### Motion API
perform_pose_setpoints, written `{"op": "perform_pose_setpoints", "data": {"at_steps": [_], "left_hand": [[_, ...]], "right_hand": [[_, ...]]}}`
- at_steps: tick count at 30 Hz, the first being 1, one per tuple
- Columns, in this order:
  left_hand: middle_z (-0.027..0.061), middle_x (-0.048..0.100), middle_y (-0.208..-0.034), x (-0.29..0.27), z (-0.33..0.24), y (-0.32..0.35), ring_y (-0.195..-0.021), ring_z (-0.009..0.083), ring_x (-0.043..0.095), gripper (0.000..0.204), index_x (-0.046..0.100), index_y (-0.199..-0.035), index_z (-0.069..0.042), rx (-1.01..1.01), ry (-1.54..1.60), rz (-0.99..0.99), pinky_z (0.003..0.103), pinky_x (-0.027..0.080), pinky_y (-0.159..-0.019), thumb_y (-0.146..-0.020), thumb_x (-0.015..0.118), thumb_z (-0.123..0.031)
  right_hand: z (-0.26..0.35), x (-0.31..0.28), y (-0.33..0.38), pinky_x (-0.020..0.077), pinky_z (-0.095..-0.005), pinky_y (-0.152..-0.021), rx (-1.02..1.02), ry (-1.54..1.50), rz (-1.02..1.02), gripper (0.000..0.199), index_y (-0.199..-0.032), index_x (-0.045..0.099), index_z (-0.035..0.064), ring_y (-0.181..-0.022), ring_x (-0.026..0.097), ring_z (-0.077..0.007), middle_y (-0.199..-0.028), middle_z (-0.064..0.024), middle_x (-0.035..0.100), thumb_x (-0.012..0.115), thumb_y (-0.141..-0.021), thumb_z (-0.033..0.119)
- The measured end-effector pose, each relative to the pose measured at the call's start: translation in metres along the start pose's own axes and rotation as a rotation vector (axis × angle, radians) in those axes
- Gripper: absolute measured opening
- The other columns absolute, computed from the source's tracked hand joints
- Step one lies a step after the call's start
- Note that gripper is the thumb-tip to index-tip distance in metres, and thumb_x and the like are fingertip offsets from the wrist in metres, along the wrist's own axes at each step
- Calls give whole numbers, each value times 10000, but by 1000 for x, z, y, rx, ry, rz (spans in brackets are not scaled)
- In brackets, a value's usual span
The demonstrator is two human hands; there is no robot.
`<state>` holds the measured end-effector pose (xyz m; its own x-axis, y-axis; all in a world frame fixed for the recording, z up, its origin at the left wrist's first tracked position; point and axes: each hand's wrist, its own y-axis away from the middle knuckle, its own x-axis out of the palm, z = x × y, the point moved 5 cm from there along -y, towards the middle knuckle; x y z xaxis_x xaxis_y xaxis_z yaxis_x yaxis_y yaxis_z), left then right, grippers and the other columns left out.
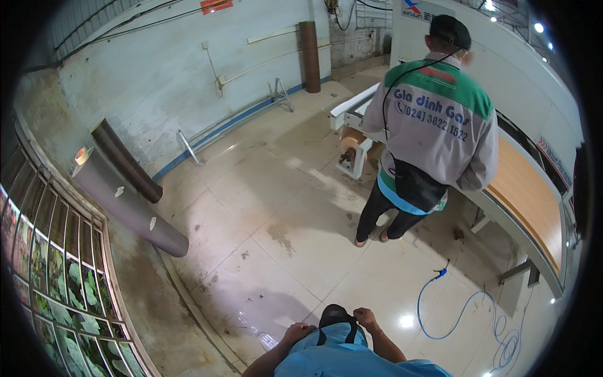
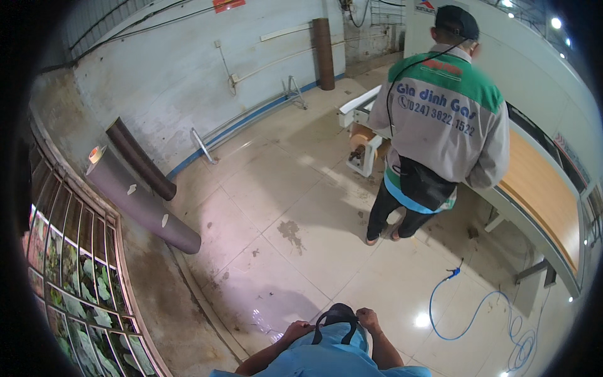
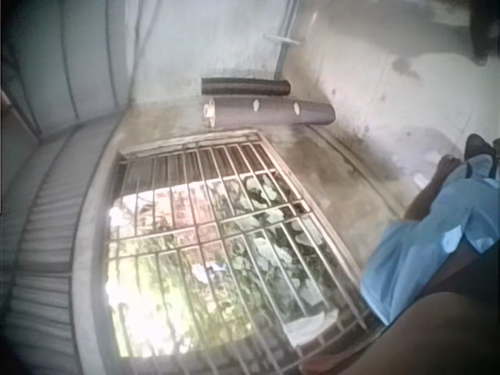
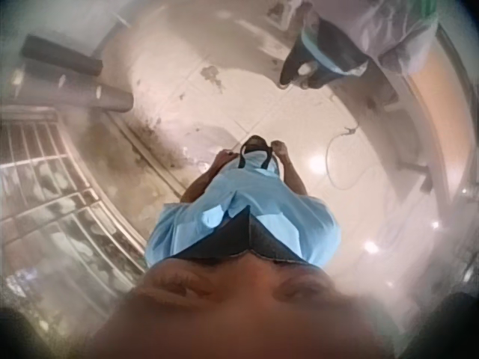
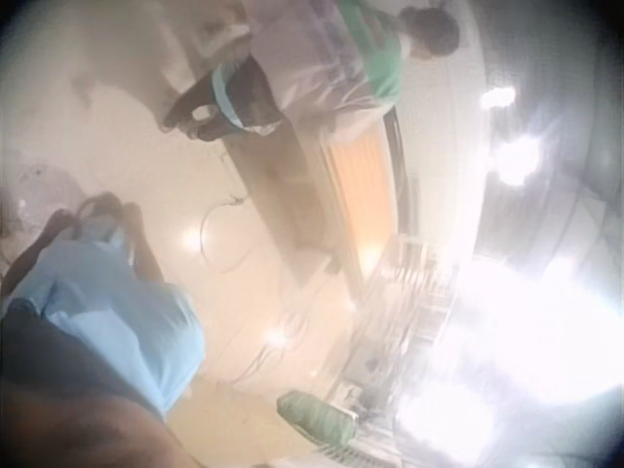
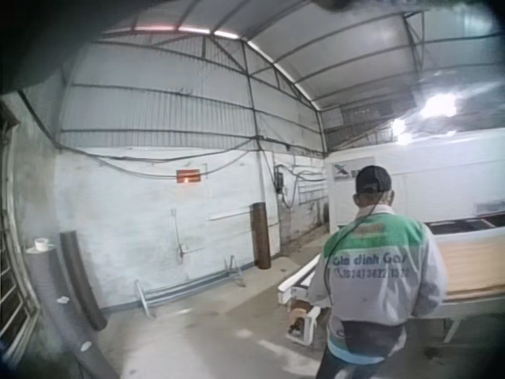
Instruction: The person applies a thin veneer strip to the edge of a large wooden panel on a vacuum press machine. They use a small tool to press the veneer into place and smooth it along the edge.
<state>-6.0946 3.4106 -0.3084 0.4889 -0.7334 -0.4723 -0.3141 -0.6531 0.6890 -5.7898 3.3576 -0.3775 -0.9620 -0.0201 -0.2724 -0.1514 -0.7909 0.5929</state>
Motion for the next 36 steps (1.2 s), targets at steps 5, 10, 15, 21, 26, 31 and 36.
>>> {"op": "perform_pose_setpoints", "data": {"at_steps": [5, 10, 15, 21, 26, 31, 36], "left_hand": [[131, 705, -947, -36, 45, -30, -938, 319, 657, 488, 704, -996, -78, -82, 17, -28, 423, 499, -849, -848, 529, -509], [130, 711, -903, -76, 128, -47, -816, 253, 681, 437, 689, -1011, -25, -229, 180, -77, 379, 536, -750, -885, 553, -421], [90, 697, -807, -109, 189, -42, -652, 190, 667, 274, 662, -924, -41, -557, 996, -252, 379, 513, -537, -893, 550, -290], [94, 716, -936, -196, 161, -119, -839, 290, 687, 430, 707, -917, -65, -491, 49, -228, 431, 537, -787, -848, 525, -449], [164, 659, -1120, -272, 89, -198, -1093, 309, 616, 478, 660, -1141, -111, -670, 192, -420, 453, 490, -928, -839, 519, -453], [162, 643, -1167, -315, 97, -222, -1104, 322, 609, 534, 655, -1149, -98, -583, 264, -388, 453, 488, -926, -824, 520, -500], [174, 636, -1169, -394, 152, -243, -1090, 316, 613, 526, 653, -1138, -92, -654, 621, -551, 450, 492, -909, -819, 543, -496]], "right_hand": [[17, 3, -25, 523, -354, -642, 196, -426, -60, 353, -1053, 624, 18, -764, 648, -228, -947, -118, 655, 640, -858, 312], [-4, 12, -64, 511, -384, -548, 465, -286, -46, 241, -920, 629, 37, -695, 657, -234, -794, -104, 641, 670, -836, 259], [34, 7, -143, 493, -405, -535, 494, -294, -30, 200, -913, 620, 41, -599, 609, -232, -762, -106, 631, 695, -826, 204], [184, 31, -312, 488, -347, -505, 378, -192, 106, 194, -993, 604, 35, -636, 628, -227, -799, -95, 632, 576, -862, 175], [352, 48, -425, 417, -292, -436, 127, -268, 216, 141, -962, 594, 34, -582, 585, -176, -772, -70, 605, 524, -889, 133], [428, 79, -465, 487, -366, -632, 132, -50, 97, 225, -1091, 573, 51, -775, 620, -231, -891, -106, 625, 538, -906, 173], [440, 135, -487, 513, -413, -744, 211, 74, 272, 320, -1181, 553, 48, -904, 622, -276, -1007, -142, 625, 530, -914, 224]]}}
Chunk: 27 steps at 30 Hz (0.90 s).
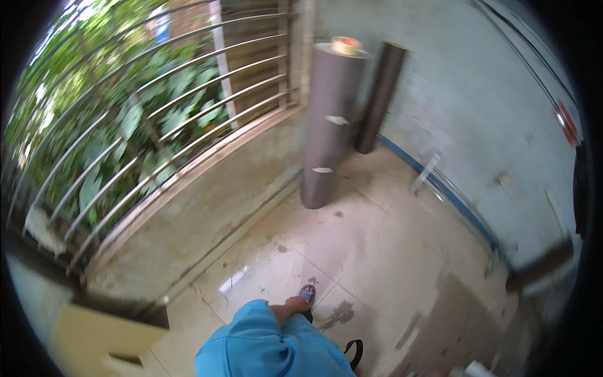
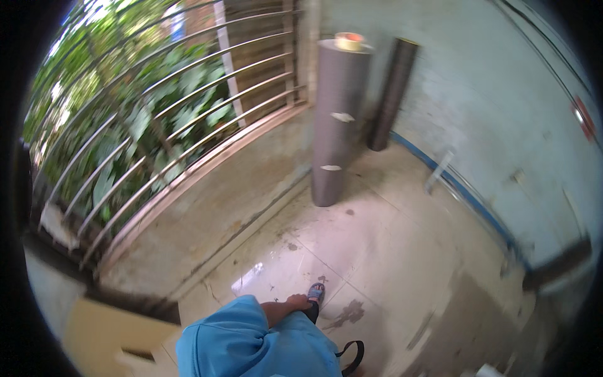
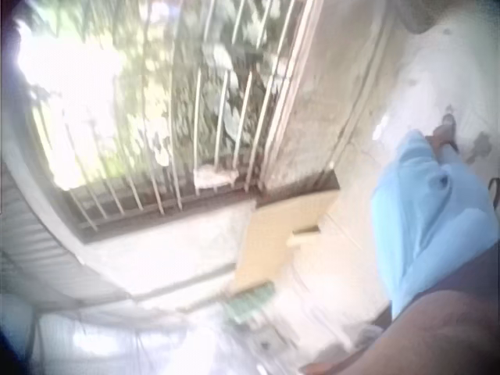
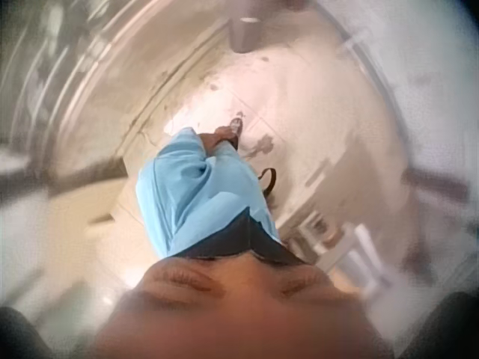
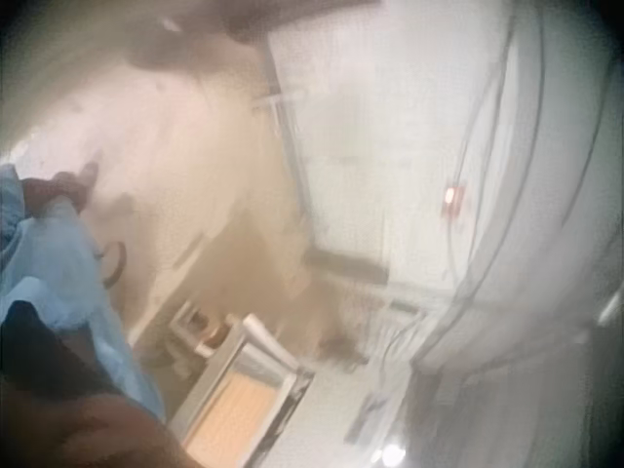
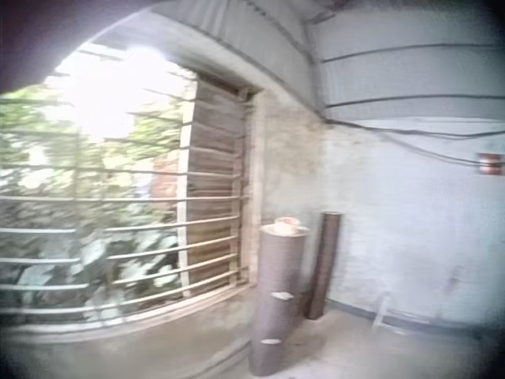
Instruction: The person applies a thin veneer strip to the edge of a large wooden panel on a vacuum press machine. They use a small tool to press the veneer into place and smooth it along the edge.
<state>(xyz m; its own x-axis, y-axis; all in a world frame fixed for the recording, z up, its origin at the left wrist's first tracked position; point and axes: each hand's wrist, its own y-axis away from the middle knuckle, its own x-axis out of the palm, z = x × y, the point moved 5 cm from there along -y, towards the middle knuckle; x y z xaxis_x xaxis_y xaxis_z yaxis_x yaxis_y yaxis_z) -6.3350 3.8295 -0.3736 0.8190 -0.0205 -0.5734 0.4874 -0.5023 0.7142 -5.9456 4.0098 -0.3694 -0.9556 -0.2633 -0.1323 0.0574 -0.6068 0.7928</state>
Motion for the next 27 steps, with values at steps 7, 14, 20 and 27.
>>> {"op": "perform_pose_setpoints", "data": {"at_steps": [7, 14, 20, 27], "left_hand": [[216, 642, -1118, -94, -46, -57, -1070, 386, 597, 389, 667, -1064, -57, -42, 528, -273, 480, 480, -917, -823, 510, -318], [170, 670, -1073, -103, 9, -17, -1004, 352, 636, 372, 673, -1093, -133, -321, 687, -494, 468, 508, -855, -832, 539, -362], [188, 672, -1047, 4, 75, 83, -1000, 372, 633, 364, 699, -1005, -94, -680, 926, -759, 474, 499, -873, -818, 553, -371], [196, 682, -819, 227, 55, 189, -832, 351, 670, 351, 709, -796, -44, -1138, 1071, -773, 448, 499, -798, -814, 530, -345]], "right_hand": [[105, 70, -87, 512, -449, -801, -4, 270, 299, 399, -1223, 533, 21, -991, 602, -316, -1108, -170, 603, 498, -923, 282], [263, 161, -205, 512, -486, -858, -200, 351, 713, 483, -1264, 513, -7, -1078, 581, -356, -1209, -199, 580, 465, -932, 340], [323, 299, -233, 506, -491, -806, -148, 629, 740, 403, -1201, 546, 4, -1014, 575, -323, -1110, -175, 603, 504, -915, 285], [206, 389, -144, 534, -399, -653, -198, 1116, 868, 382, -1214, 518, 79, -835, 636, -253, -1034, -113, 609, 556, -865, 228]]}}
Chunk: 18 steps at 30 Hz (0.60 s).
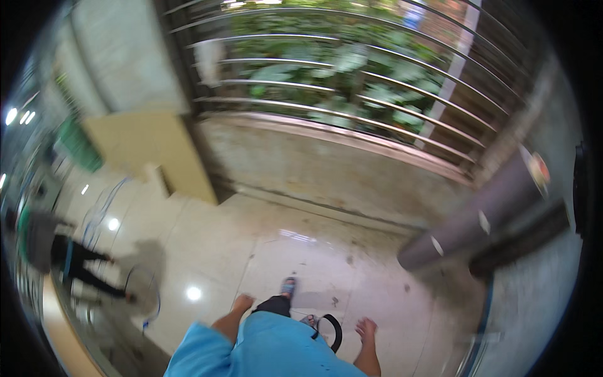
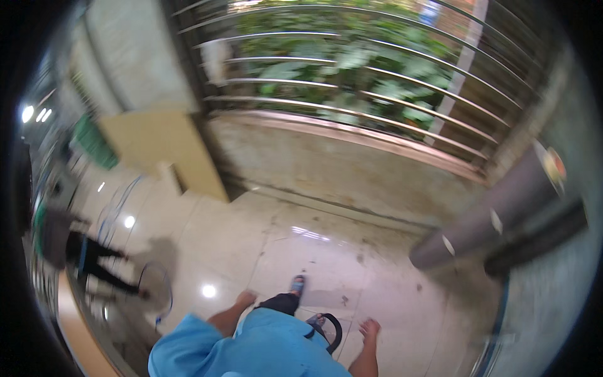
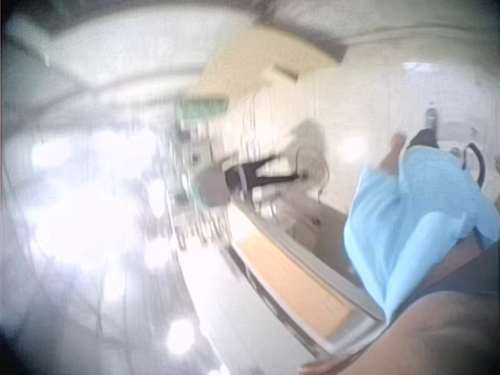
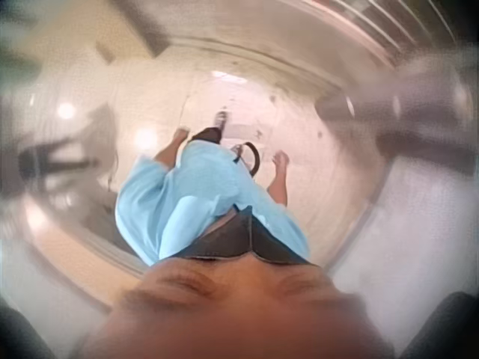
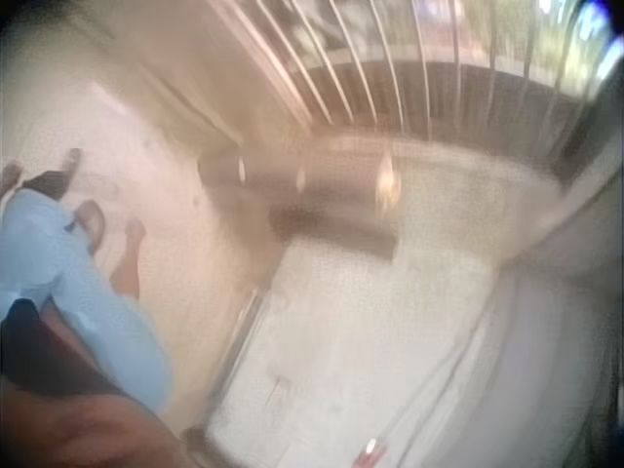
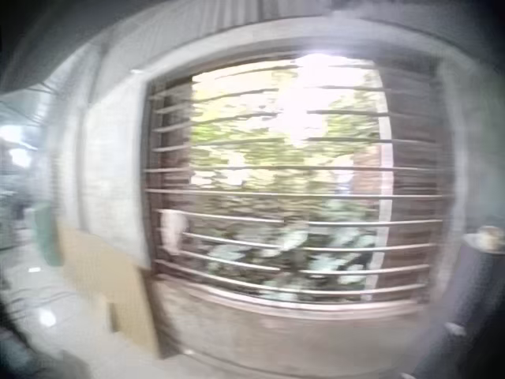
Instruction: The person applies a thin veneer strip to the edge of a large wooden panel on a vacuum press machine. They use a small tool to press the veneer into place and smooth it along the edge.
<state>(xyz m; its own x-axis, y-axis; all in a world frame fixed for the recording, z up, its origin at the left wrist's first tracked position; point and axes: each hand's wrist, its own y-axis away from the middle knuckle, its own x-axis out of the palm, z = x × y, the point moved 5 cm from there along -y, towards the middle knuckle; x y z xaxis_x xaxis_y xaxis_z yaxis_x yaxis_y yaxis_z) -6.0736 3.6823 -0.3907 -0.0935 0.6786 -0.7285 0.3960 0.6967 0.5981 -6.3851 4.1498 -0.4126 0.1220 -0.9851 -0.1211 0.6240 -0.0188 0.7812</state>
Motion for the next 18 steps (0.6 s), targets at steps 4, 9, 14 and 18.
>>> {"op": "perform_pose_setpoints", "data": {"at_steps": [4, 9, 14, 18], "left_hand": [[221, 687, -920, 24, 73, 56, -921, 337, 671, 359, 725, -877, -21, -87, -109, 178, 432, 515, -785, -814, 566, -337], [206, 695, -914, 18, 109, 70, -900, 314, 673, 340, 727, -901, -24, -259, 369, 136, 421, 515, -779, -804, 588, -318], [192, 703, -908, -24, 135, 31, -879, 291, 675, 326, 730, -926, -27, -212, 513, 95, 411, 515, -772, -794, 610, -300], [180, 709, -903, -70, 182, 15, -862, 272, 676, 318, 731, -946, -30, -138, 610, 0, 403, 515, -767, -786, 627, -285]], "right_hand": [[11, 117, 25, 519, -322, -571, -112, 230, 240, 281, -1081, 627, 53, -723, 648, -170, -857, -74, 657, 609, -839, 194], [7, 203, 54, 527, -321, -549, -137, 434, 375, 243, -1000, 693, 65, -646, 646, -180, -764, -92, 675, 641, -833, 233], [-24, 244, 43, 526, -372, -525, -39, 940, 303, 277, -971, 683, 21, -653, 650, -214, -767, -105, 666, 605, -842, 254], [-24, 285, 29, 537, -382, -593, -65, 944, 250, 333, -874, 684, -1, -662, 670, -260, -800, -140, 692, 579, -795, 305]]}}
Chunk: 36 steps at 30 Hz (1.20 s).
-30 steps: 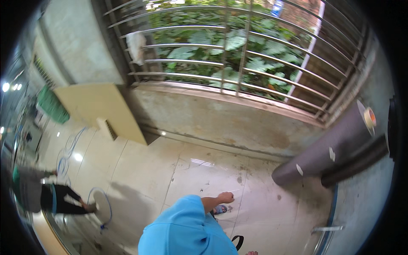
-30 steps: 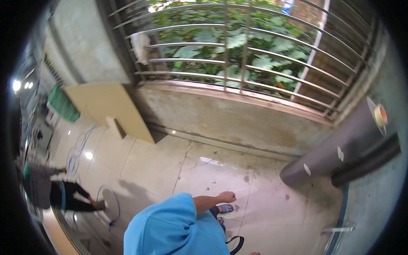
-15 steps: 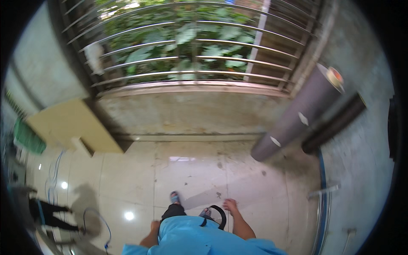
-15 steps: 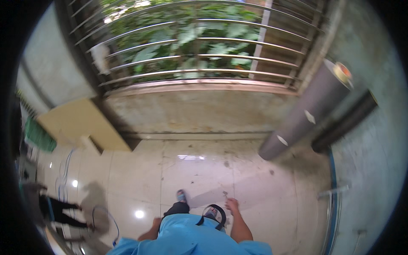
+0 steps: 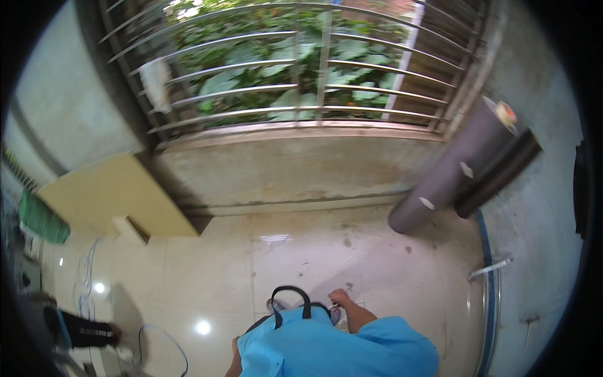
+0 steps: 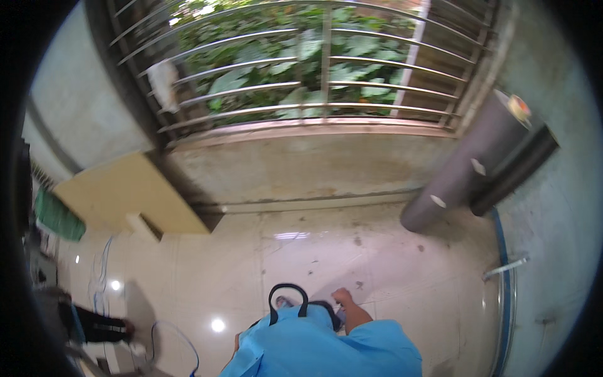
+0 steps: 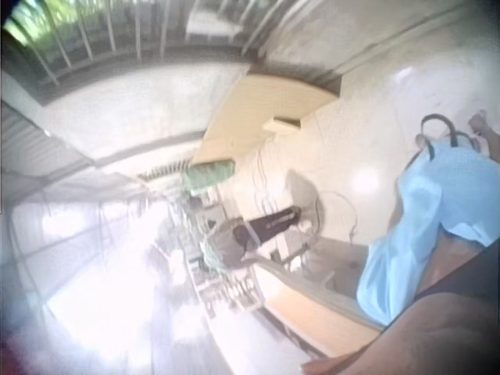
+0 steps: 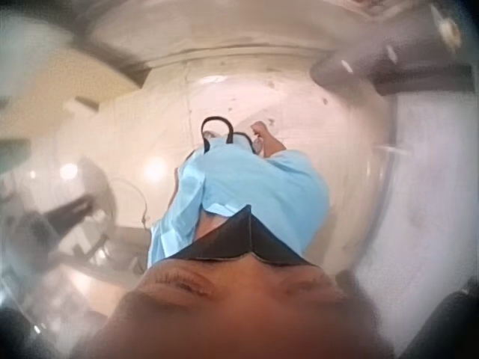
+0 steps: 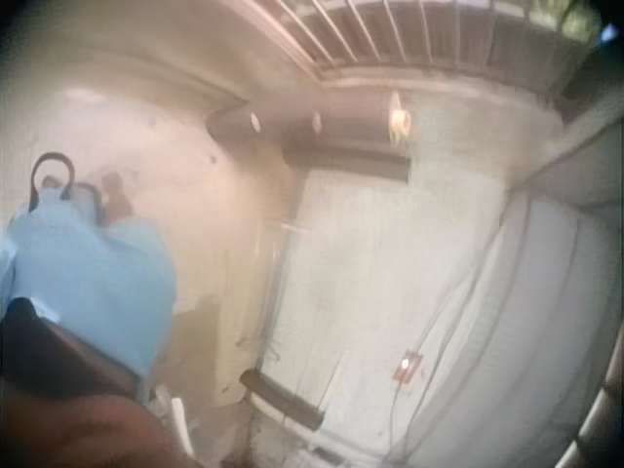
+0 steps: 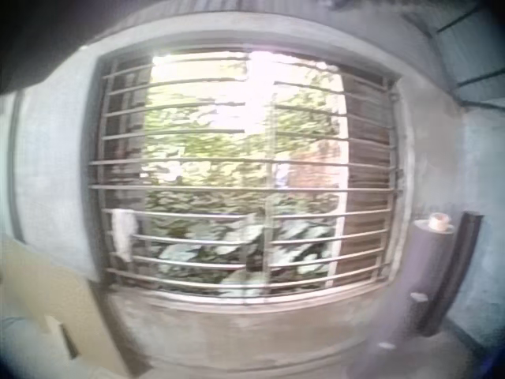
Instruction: The person applies a thin veneer strip to the edge of a large wooden panel on a vacuum press machine. They use a small tool to press the veneer into place and smooth it along the edge.
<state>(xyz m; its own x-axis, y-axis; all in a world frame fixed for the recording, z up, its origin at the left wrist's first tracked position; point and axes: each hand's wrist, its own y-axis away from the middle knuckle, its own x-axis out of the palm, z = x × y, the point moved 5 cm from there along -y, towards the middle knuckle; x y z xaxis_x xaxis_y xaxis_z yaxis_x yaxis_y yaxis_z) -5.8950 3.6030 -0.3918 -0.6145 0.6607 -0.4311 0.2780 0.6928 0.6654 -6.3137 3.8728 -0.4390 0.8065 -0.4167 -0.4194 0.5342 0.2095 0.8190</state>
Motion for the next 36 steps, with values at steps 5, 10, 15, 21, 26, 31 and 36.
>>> {"op": "perform_pose_setpoints", "data": {"at_steps": [5, 10, 15, 21, 26, 31, 36], "left_hand": [[144, 712, -861, -63, 24, -14, -769, 241, 671, 314, 729, -955, -29, -57, 30, -156, 353, 534, -738, -785, 618, -268], [127, 704, -937, -85, 44, -24, -825, 231, 670, 368, 696, -1027, -30, -349, 432, -261, 366, 540, -743, -818, 579, -308], [113, 709, -972, -107, 39, -37, -909, 266, 672, 390, 703, -1050, -82, -310, 447, -234, 392, 503, -867, -808, 564, -354], [134, 695, -1041, -147, 83, -61, -1006, 313, 644, 404, 700, -1066, -97, -468, 395, -246, 415, 495, -886, -803, 564, -373], [133, 697, -991, -239, 113, -85, -933, 303, 657, 386, 706, -1015, -93, -596, 625, -385, 408, 507, -831, -794, 565, -377], [76, 692, -818, -380, 141, -107, -739, 194, 660, 335, 696, -887, -52, -562, 744, -687, 353, 518, -643, -808, 557, -346], [126, 697, -818, -436, 155, -155, -758, 205, 675, 303, 703, -869, -36, -577, 1219, -937, 347, 525, -683, -803, 574, -303]], "right_hand": [[118, 56, 4, 466, -337, -489, -155, -379, 89, 174, -881, 633, 32, -585, 587, -204, -694, -84, 593, 574, -856, 195], [253, 151, 14, 507, -369, -455, -335, -82, 310, 185, -1033, 623, 36, -586, 645, -250, -796, -124, 659, 545, -903, 143], [334, 218, 17, 542, -403, -477, -400, 131, 348, 211, -1016, 608, 12, -632, 672, -274, -836, -149, 668, 561, -887, 172], [389, 257, 15, 454, -322, -456, -206, 200, 223, 161, -901, 650, 24, -503, 545, -208, -664, -84, 581, 606, -825, 159], [460, 338, -5, 485, -357, -485, -121, 317, 331, 163, -915, 632, 19, -547, 576, -239, -720, -106, 602, 596, -824, 149], [579, 486, -17, 517, -392, -515, -170, 465, 562, 167, -930, 614, 14, -591, 607, -270, -775, -129, 623, 586, -824, 139], [758, 705, 68, 514, -338, -575, -615, 679, 674, 236, -1057, 600, 17, -696, 627, -208, -871, -109, 646, 540, -885, 167]]}}
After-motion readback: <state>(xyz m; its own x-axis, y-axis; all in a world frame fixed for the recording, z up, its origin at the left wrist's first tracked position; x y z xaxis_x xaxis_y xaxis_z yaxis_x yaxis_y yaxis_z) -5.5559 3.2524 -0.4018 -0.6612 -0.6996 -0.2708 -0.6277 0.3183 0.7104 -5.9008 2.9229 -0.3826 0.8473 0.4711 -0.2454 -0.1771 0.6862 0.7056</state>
